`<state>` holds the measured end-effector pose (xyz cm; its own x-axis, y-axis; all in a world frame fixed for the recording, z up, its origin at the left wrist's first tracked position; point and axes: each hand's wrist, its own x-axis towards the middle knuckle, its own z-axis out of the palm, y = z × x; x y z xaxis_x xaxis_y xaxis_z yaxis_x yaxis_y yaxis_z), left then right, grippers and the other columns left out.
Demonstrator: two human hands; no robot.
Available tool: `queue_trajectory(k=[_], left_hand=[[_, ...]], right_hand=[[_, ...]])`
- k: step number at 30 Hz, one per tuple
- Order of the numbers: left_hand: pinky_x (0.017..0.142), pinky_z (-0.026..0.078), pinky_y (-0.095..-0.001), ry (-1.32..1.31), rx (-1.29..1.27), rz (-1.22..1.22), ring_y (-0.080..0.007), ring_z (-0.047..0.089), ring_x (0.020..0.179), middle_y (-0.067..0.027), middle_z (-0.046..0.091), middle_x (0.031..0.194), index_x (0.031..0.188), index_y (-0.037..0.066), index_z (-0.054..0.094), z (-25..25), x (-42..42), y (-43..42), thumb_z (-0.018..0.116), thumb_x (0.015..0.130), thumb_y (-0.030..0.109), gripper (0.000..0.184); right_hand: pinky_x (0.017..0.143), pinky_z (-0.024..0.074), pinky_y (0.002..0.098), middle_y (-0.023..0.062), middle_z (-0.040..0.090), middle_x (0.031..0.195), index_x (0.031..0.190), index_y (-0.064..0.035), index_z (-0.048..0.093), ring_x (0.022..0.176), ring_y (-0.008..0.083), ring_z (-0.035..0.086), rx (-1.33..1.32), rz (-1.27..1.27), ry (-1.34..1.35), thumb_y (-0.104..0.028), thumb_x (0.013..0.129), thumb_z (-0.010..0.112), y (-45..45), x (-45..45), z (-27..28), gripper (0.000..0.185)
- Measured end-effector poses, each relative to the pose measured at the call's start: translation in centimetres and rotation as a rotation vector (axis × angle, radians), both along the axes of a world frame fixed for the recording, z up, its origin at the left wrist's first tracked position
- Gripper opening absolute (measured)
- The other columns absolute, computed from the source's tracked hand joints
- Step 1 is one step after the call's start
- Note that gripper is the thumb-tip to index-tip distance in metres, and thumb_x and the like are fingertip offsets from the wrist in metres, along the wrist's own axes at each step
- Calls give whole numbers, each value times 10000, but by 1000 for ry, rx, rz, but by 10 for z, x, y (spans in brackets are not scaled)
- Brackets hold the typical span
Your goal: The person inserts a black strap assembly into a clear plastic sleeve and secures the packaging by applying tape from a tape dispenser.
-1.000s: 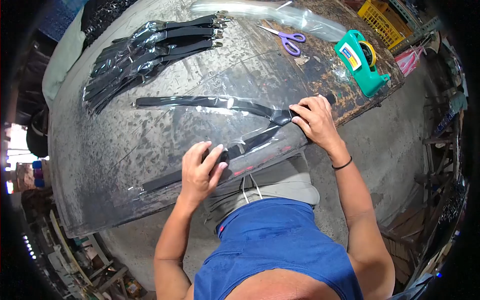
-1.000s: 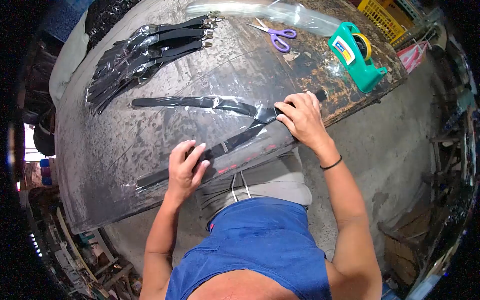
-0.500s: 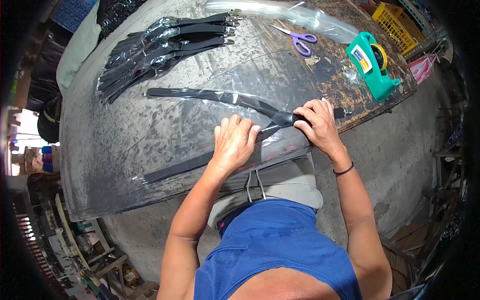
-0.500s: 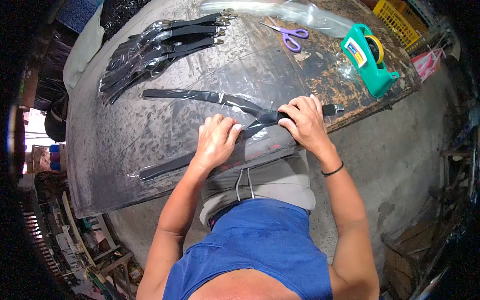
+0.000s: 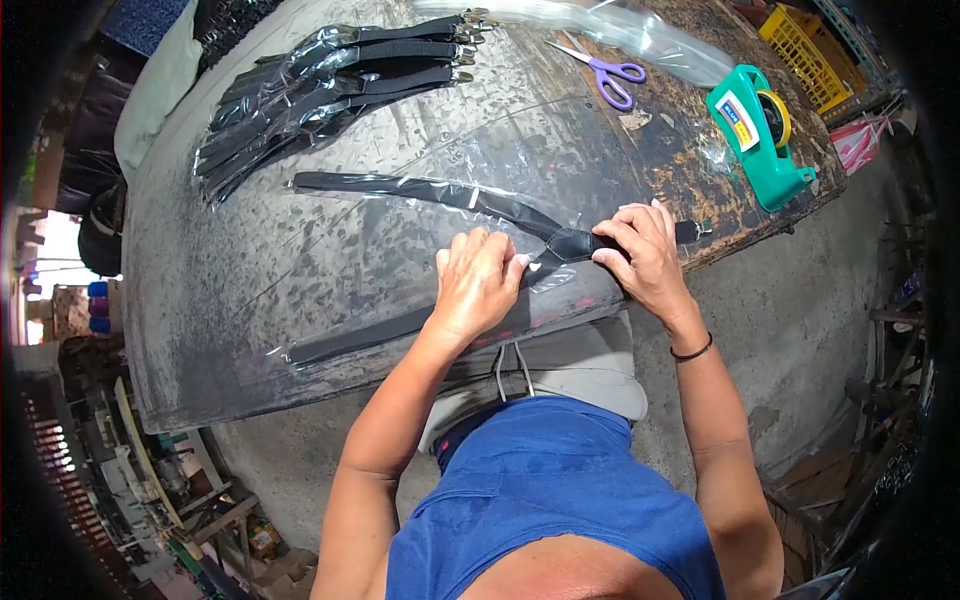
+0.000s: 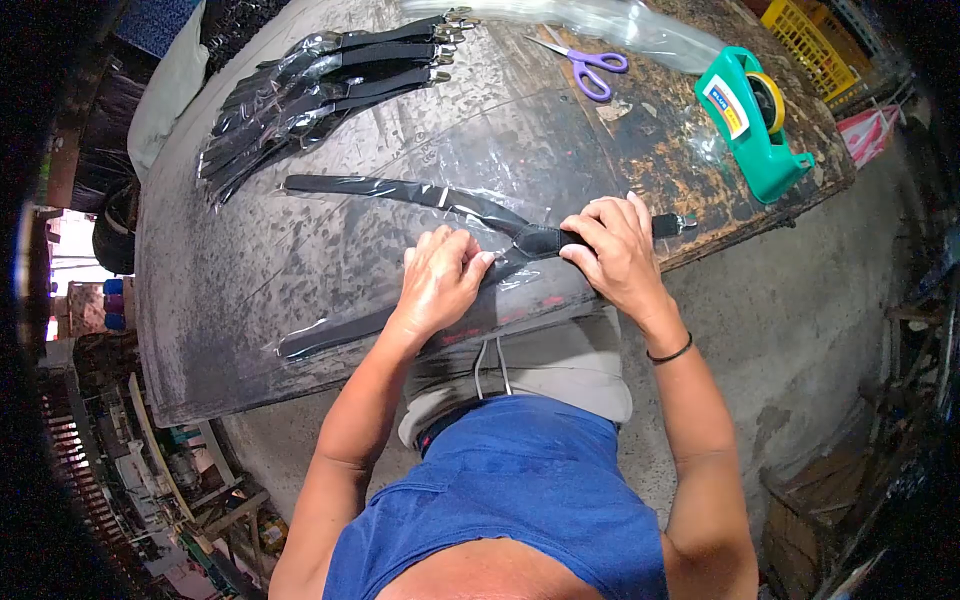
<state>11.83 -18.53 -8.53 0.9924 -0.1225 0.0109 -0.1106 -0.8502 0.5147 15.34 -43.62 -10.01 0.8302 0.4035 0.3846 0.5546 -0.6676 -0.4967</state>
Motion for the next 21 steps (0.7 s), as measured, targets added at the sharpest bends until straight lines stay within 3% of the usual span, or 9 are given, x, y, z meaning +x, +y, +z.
queue_trajectory(k=[9, 15, 21], left_hand=[[757, 378, -442, -125, -2, -11, -313, 545, 890, -89, 579, 867, 821, 84, 602, -4, 7, -15, 681, 881, 254, 196], [785, 394, -431, 14, -58, -43, -289, 548, 871, -77, 605, 841, 836, 78, 668, 12, 6, -6, 694, 881, 352, 279], [797, 416, -440, 145, -70, -103, -297, 569, 850, -99, 631, 840, 887, 72, 697, 9, 16, -11, 661, 903, 312, 243]], right_hand=[[1101, 303, 543, 47, 585, 991, 986, -108, 702, 1061, 268, 559, 7, -1, 23, -202, 759, 784, -2, 1, -1, 258], [1098, 301, 553, 41, 588, 996, 1006, -111, 698, 1074, 257, 561, -9, -1, 14, -212, 775, 785, -1, 0, 1, 267], [1099, 301, 558, 41, 589, 1001, 1018, -113, 689, 1081, 256, 561, 18, -3, 24, -219, 772, 790, -3, 0, -2, 287]])
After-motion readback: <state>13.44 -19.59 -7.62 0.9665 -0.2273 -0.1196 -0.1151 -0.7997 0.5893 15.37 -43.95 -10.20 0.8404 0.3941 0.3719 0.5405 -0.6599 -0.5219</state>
